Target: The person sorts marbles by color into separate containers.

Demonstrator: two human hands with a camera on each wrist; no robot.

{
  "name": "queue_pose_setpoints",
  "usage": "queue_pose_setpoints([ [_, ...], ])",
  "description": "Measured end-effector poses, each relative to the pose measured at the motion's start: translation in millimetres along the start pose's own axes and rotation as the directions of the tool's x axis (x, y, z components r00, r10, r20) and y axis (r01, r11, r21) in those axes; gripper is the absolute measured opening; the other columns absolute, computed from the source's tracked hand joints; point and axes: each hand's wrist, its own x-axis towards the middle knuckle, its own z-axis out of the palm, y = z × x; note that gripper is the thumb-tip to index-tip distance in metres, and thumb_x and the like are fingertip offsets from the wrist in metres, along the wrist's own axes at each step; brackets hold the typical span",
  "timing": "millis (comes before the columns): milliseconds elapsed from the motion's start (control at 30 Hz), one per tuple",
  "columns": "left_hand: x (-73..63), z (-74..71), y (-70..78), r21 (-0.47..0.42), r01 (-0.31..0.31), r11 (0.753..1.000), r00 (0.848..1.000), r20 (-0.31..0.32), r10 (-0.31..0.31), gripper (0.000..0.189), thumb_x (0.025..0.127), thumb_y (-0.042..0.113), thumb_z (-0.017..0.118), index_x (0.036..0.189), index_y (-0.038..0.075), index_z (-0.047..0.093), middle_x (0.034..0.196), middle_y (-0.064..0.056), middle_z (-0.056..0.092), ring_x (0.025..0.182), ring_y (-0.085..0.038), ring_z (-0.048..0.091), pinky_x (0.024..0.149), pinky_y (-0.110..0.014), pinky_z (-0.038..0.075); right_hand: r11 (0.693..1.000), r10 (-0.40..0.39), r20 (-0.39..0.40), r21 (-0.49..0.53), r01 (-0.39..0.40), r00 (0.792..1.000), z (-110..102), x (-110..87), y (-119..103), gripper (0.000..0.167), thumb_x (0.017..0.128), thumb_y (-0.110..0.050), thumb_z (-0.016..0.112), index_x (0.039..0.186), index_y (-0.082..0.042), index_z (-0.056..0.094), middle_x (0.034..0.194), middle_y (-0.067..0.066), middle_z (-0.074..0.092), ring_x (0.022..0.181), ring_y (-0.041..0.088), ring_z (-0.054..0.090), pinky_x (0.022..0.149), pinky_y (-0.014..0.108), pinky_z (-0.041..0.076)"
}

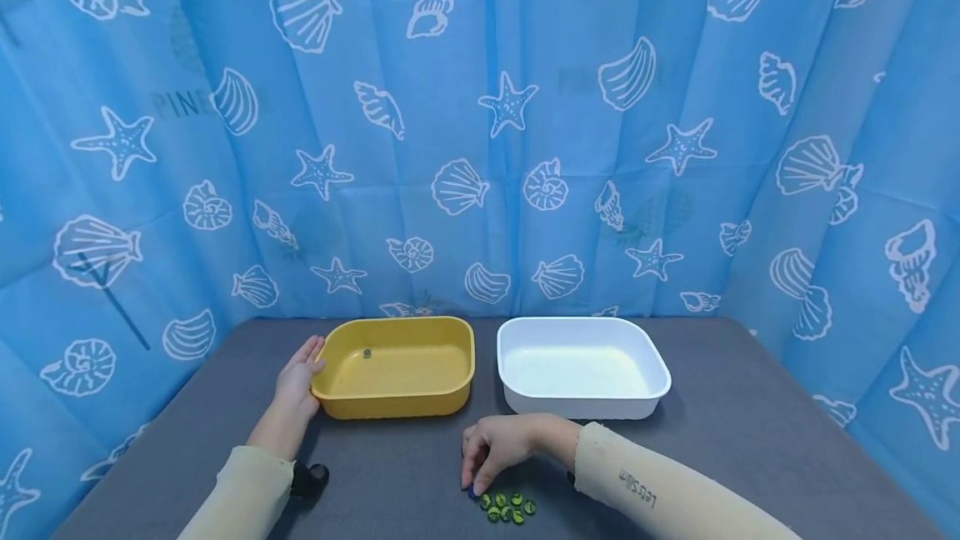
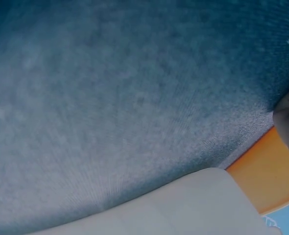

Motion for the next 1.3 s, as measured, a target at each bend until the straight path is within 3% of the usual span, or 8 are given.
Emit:
queue_pose_setpoints([
  [433,2.8,1.1,0.6,-0.002,-0.006,1.000,1.000,-0.020,0.006,0.053,0.103,-0.002,0.034,0.154,0.010,0.026,0.158,-0.005,0.026,0.145,-0.021,0.021,0.117,-0.037,0.016,1.000,0.004,-0.006,0.010,-0.004,1.000,-1.5,0.9,3.5,0.018,0.087,-0.025,0.073,0.102,-0.016,0.076,0.099,-0.010,0.060,0.094,0.004,0.054,0.082,0.022,0.045],
  [600,1.9,1.7,1.3,-0.002,-0.003,1.000,1.000,-0.016,0.003,0.053,0.103,-0.001,0.035,0.154,0.011,0.026,0.158,-0.004,0.026,0.145,-0.021,0.020,0.117,-0.038,0.016,0.998,-0.031,-0.037,0.055,0.033,0.999,1.3,-7.9,-27.6,0.018,0.088,-0.015,0.072,0.101,-0.002,0.074,0.096,-0.006,0.062,0.090,0.003,0.054,0.080,0.022,0.047],
  [733,0.8,0.7,1.5,0.000,-0.001,1.000,1.000,-0.005,0.001,0.054,0.103,-0.001,0.035,0.154,0.012,0.025,0.158,-0.003,0.025,0.145,-0.020,0.018,0.117,-0.038,0.015,0.998,0.014,-0.078,0.067,-0.008,0.997,6.0,-14.4,-60.3,0.016,0.089,-0.005,0.069,0.100,0.007,0.071,0.093,-0.004,0.063,0.084,0.002,0.054,0.076,0.019,0.046],
  [967,0.0,-0.6,0.2,-0.006,-0.006,1.000,1.000,-0.001,0.006,0.054,0.103,-0.002,0.034,0.155,0.011,0.023,0.159,-0.004,0.022,0.146,-0.021,0.017,0.117,-0.037,0.015,0.988,0.081,-0.145,0.140,-0.060,0.986,7.1,-13.6,-74.8,0.013,0.090,-0.001,0.066,0.098,0.008,0.070,0.086,-0.007,0.066,0.076,0.003,0.055,0.069,0.017,0.045],
  [1133,-1.1,-1.1,-1.4,-0.009,-0.003,1.000,1.000,0.001,0.003,0.054,0.103,-0.002,0.035,0.155,0.010,0.023,0.159,-0.005,0.023,0.146,-0.020,0.017,0.117,-0.037,0.016,0.982,0.089,-0.239,0.185,-0.045,0.967,0.5,-14.3,-82.4,0.013,0.091,-0.004,0.067,0.099,0.006,0.071,0.086,-0.003,0.067,0.075,0.008,0.055,0.068,0.021,0.047],
  [1300,-0.2,-0.4,-0.7,-0.011,-0.007,1.000,1.000,-0.003,0.007,0.054,0.103,-0.001,0.035,0.155,0.011,0.023,0.159,-0.005,0.022,0.146,-0.020,0.017,0.117,-0.037,0.015,0.988,0.101,-0.359,0.149,-0.050,0.928,-10.3,-15.4,-95.5,0.015,0.091,-0.008,0.068,0.100,0.004,0.071,0.087,0.001,0.067,0.077,0.012,0.056,0.072,0.026,0.050],
])
